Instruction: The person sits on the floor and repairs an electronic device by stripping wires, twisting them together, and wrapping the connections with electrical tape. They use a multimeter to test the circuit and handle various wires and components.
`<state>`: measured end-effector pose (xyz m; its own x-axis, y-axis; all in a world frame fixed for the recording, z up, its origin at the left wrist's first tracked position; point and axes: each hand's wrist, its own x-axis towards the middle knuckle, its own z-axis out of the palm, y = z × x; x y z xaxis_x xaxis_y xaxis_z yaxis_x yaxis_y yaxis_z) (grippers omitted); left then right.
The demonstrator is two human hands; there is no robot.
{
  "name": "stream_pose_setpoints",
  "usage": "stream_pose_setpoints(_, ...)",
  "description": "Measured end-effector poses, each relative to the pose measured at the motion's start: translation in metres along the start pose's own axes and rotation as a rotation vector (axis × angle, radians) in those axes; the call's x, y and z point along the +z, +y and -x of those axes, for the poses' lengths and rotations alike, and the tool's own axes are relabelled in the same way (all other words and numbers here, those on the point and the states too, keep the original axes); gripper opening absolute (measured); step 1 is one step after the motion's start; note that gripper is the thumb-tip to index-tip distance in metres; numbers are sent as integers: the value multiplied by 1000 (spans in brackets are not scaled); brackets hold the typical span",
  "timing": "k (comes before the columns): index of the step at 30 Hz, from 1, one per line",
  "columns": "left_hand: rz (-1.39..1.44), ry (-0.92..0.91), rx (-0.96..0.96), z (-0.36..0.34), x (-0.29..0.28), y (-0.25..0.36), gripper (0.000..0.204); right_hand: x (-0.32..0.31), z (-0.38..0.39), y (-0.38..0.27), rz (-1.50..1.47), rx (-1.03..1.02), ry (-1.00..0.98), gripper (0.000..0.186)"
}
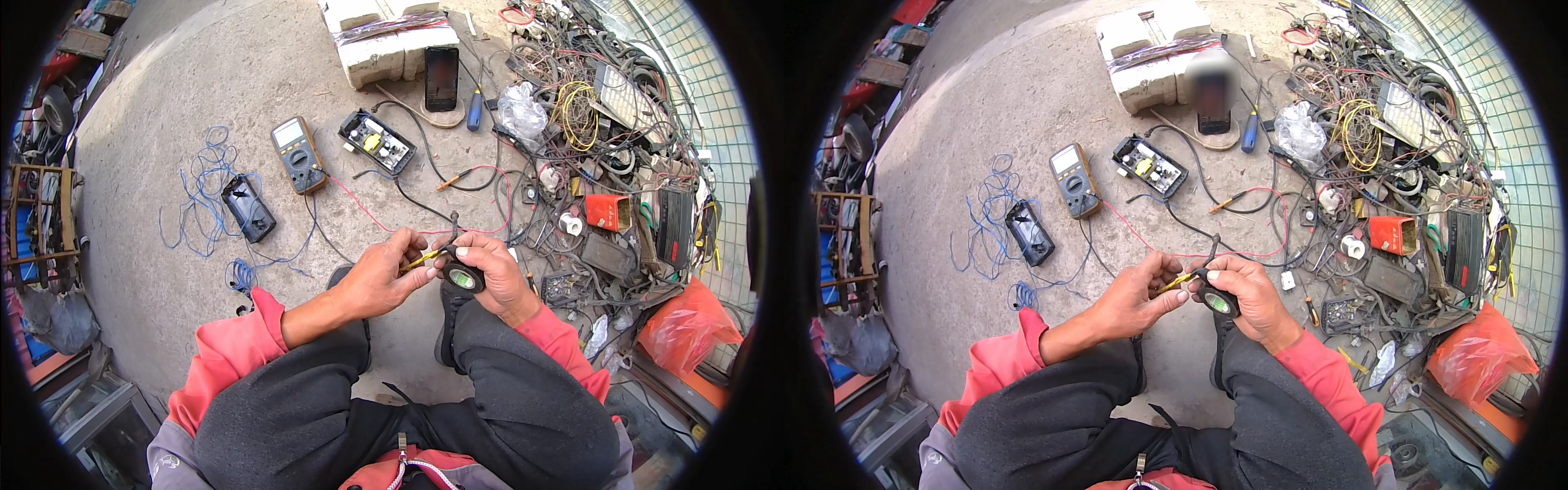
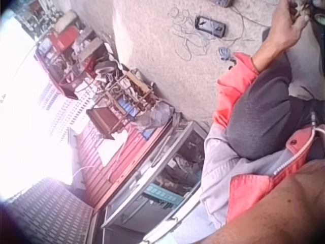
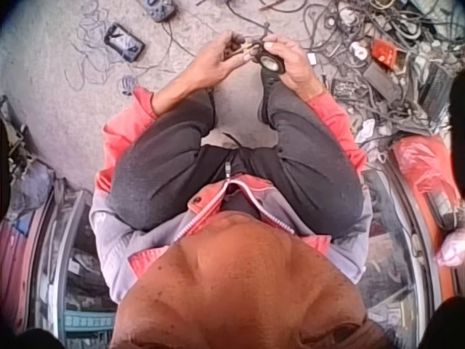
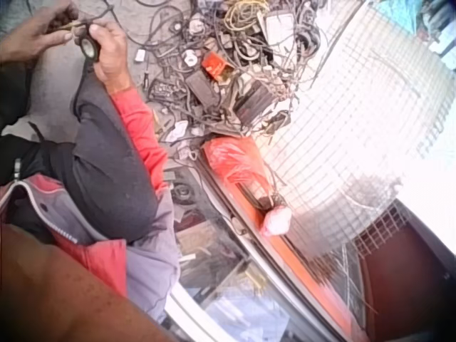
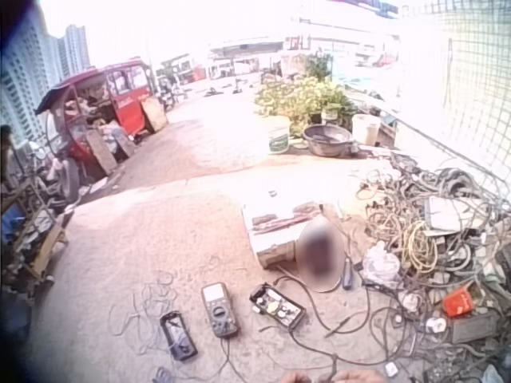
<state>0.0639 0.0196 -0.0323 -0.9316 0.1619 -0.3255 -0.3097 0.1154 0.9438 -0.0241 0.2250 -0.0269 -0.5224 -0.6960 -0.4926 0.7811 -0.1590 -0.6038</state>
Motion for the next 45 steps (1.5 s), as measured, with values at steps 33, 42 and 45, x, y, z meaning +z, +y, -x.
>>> stream_pose_setpoints(33,330,154,-159,-3,1,1,18,3,-2,0,17,-83,2,17)
stream_pose_setpoints(42,86,242,47,-2,2,5,8,2,-2,1,27,-91,13,17)
stream_pose_setpoints(45,-29,284,114,-2,2,2,6,3,-2,1,26,-97,8,17)
